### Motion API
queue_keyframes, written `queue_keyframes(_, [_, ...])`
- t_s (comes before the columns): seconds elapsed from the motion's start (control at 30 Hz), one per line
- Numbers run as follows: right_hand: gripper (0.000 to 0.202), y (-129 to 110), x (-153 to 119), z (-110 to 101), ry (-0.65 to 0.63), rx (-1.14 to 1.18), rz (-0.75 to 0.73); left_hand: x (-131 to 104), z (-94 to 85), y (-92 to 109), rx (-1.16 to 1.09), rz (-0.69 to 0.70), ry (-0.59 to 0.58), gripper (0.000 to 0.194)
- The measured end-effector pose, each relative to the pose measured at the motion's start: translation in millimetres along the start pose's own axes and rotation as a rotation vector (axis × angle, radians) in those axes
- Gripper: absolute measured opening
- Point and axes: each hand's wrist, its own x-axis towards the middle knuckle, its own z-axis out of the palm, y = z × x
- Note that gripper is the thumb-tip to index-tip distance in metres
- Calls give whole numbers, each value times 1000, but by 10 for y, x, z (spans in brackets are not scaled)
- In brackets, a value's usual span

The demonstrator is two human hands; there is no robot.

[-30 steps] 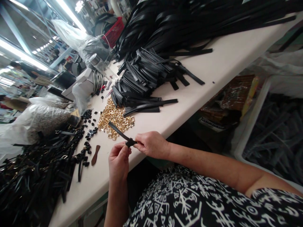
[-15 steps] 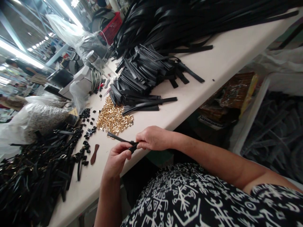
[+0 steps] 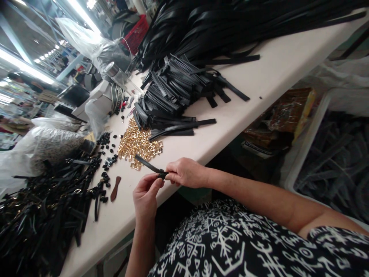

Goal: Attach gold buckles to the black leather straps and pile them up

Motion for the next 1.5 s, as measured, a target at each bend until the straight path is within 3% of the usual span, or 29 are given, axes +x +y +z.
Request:
queue_keyframes(0.3, [18,-23,-17,126,-28,115,-64,-54,41,50,207,136,3,9])
queue_keyframes(0.43, [6,-44,-29,114,17,48,-58,-59,43,37,256,162,-29,11])
queue_keyframes(0.57, [18,-47,-18,98,53,338,72,-42,23,-27,37,-6,-67,12])
queue_keyframes(0.7, [20,-54,-36,80,-45,513,124,-14,-56,-65,-249,-166,-76,26])
queue_keyframes(0.8, [19,-58,-59,69,-120,559,153,22,-138,-25,-194,-245,-247,40])
queue_keyframes(0.93, [21,-68,-74,54,-172,570,172,75,-197,16,-90,-228,-383,29])
queue_keyframes(1.07, [25,-80,-71,35,-232,607,177,58,-143,-57,-352,-344,-424,29])
queue_keyframes(1.23, [18,-91,-40,47,-213,587,185,-26,-20,-113,-643,-433,-339,33])
queue_keyframes(1.37, [11,-111,-17,90,-119,452,170,-45,29,-71,-708,-486,-272,34])
queue_keyframes(1.5, [9,-126,-14,115,22,193,111,-44,61,-85,-681,-500,-87,37])
